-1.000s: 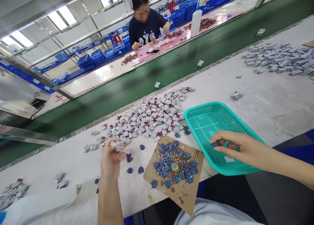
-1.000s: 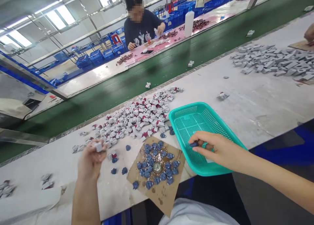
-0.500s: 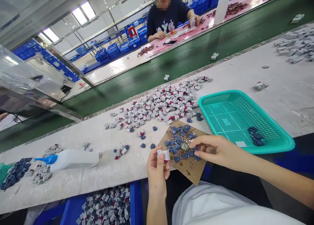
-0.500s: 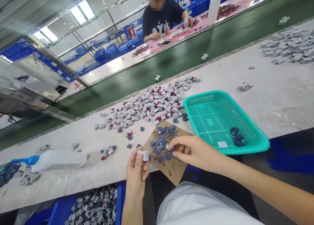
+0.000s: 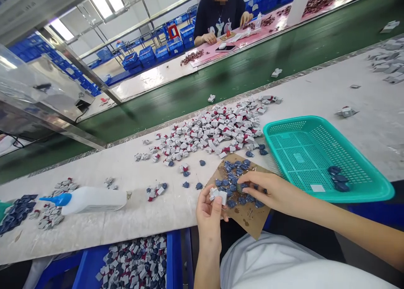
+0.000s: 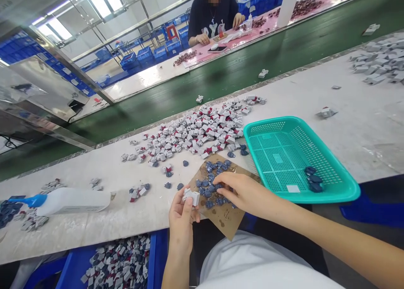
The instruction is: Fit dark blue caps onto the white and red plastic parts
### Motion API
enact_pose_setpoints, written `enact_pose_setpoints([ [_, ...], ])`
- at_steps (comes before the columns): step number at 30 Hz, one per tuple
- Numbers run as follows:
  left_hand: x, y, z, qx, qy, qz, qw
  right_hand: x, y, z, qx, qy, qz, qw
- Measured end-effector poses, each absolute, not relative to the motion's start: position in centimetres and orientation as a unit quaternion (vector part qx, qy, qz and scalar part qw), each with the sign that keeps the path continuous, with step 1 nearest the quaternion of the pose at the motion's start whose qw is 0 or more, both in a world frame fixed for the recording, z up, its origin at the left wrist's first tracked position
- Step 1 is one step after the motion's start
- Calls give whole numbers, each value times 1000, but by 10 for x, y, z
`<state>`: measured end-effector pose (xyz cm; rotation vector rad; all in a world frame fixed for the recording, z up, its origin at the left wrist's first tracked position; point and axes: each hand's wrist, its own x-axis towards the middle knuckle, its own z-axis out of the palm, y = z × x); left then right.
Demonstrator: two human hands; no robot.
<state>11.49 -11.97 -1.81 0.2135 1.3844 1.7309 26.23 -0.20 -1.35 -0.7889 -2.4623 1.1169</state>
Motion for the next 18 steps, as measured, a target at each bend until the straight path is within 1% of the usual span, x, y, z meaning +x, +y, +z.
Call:
enact_pose_setpoints([
  [4,113,-119,-17,108,549,699,445,262,0,-16,-280,-863,388,161],
  [10,109,-120,-14,109,517,685,502,261,1,-22,-280,-867,377,165],
  [12,106,-122,-11,82,520,674,518,261,2,-25,-283,-870,368,164],
  [15,101,-126,-5,24,497,654,570,262,4,-31,-290,-876,348,162],
  [18,100,-128,-1,-40,485,662,570,263,4,-37,-287,-885,332,154],
])
